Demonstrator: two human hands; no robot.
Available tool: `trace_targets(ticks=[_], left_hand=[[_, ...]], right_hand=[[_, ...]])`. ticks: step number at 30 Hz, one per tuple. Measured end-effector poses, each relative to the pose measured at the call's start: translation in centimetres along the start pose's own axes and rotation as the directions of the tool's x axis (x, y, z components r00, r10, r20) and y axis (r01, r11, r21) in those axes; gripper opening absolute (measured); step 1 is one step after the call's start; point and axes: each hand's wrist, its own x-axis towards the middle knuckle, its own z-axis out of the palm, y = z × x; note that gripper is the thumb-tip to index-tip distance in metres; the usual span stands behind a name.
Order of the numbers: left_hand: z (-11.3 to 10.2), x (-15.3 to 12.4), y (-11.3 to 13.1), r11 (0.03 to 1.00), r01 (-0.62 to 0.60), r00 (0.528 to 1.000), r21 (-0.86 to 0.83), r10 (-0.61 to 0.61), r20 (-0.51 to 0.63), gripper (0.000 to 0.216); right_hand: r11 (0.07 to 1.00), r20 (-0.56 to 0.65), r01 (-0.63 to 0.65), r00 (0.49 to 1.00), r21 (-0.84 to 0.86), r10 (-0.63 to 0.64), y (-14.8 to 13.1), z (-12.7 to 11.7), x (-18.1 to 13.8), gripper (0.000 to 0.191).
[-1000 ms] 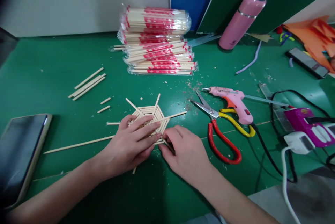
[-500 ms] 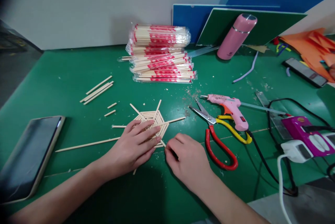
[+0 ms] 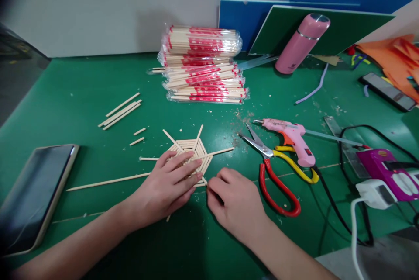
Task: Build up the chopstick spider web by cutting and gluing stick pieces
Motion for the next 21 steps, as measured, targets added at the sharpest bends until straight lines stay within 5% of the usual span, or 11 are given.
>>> trace_targets(ticks=[21], left_hand=[[0.4,-0.4,-0.2,1.000,-0.023,1.000,-0.005,0.023,0.009,0.026]], right_hand=[[0.999,-0.123,0.036,0.992,0.031,-0.032,0.3,1.1,-0.1,0.018]])
